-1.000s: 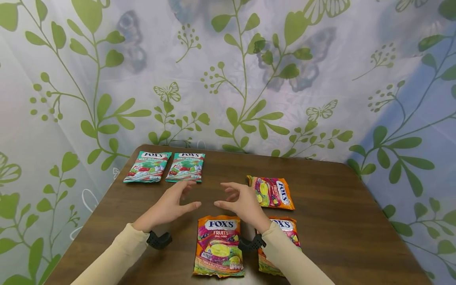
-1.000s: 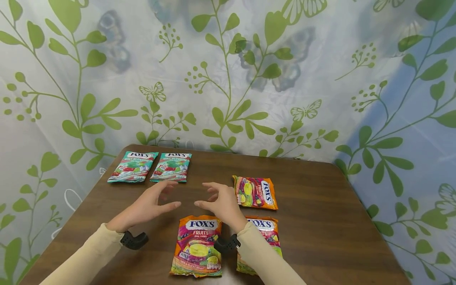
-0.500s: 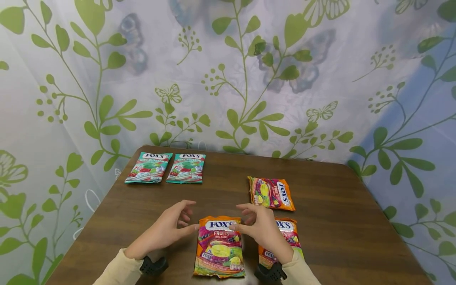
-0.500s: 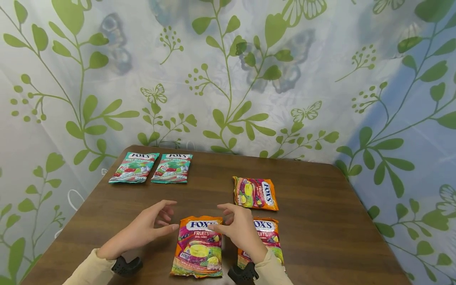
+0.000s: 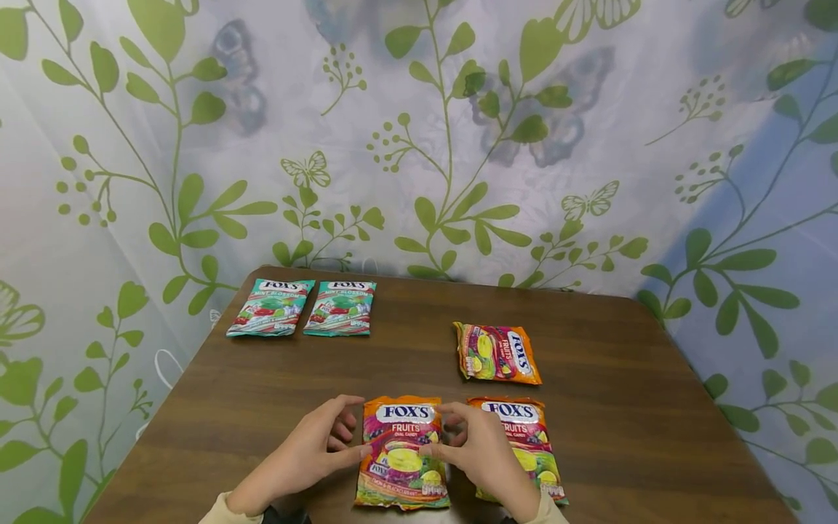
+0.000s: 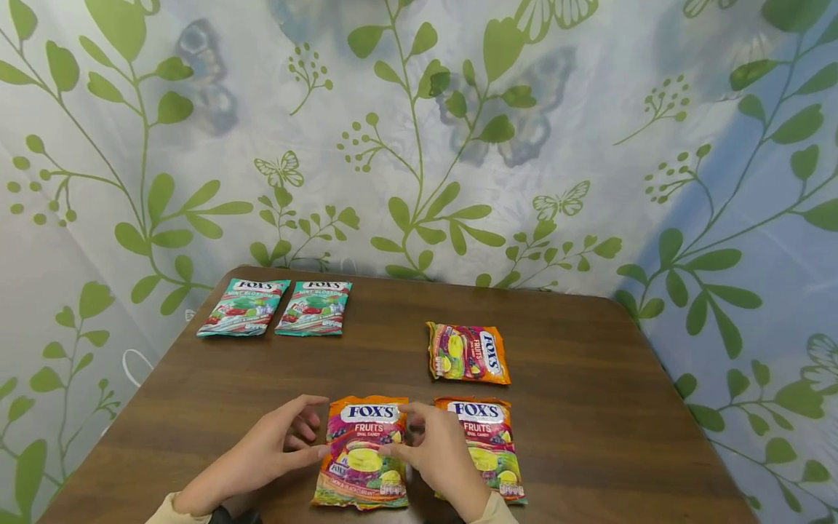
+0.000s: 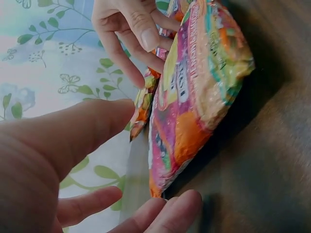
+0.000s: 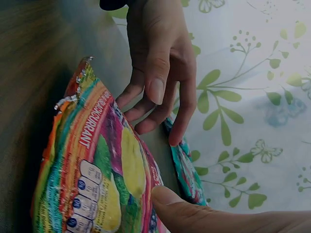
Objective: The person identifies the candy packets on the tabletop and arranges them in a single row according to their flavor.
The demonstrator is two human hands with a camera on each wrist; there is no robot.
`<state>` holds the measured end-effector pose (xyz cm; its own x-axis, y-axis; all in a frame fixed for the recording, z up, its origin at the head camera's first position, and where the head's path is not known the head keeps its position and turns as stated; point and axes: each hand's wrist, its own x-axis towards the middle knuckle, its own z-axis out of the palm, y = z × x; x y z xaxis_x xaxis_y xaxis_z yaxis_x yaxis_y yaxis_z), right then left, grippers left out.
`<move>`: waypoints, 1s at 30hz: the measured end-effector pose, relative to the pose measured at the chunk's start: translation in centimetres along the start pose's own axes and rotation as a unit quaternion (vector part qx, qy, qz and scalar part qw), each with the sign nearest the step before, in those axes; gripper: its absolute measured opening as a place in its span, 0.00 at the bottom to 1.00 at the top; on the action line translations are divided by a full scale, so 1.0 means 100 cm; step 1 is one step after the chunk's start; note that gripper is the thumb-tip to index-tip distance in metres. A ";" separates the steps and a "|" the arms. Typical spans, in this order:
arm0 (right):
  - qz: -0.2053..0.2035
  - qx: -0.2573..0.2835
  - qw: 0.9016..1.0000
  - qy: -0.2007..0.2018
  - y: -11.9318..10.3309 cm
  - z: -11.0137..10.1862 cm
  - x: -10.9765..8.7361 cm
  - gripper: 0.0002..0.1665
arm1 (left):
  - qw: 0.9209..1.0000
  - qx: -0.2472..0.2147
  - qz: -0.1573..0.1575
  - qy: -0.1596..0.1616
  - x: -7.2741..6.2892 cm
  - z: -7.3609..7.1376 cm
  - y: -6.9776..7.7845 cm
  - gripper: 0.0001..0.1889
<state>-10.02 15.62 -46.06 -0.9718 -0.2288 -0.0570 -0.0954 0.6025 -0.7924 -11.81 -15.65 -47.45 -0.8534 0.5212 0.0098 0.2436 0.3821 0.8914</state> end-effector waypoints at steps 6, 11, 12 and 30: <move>0.006 0.009 1.000 -0.008 0.001 0.005 -0.001 0.36 | 1.000 -0.012 0.010 -0.001 0.000 0.006 -0.005 0.35; 0.007 0.048 0.999 -0.010 0.003 0.009 -0.001 0.36 | 1.000 -0.009 0.006 0.009 -0.001 0.011 -0.008 0.32; 0.006 0.055 0.998 -0.010 0.003 0.009 -0.001 0.36 | 1.000 -0.009 0.006 0.012 -0.001 0.012 -0.008 0.32; 0.002 0.039 0.999 -0.025 0.008 0.010 -0.003 0.35 | 0.999 0.011 -0.006 0.030 0.003 0.029 -0.006 0.31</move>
<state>-9.59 15.40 -47.25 -0.9601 -0.2653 -0.0885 -0.0727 0.5426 -0.8368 -10.89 -13.44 -49.26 -0.8825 0.4696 0.0265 0.2426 0.4061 0.8811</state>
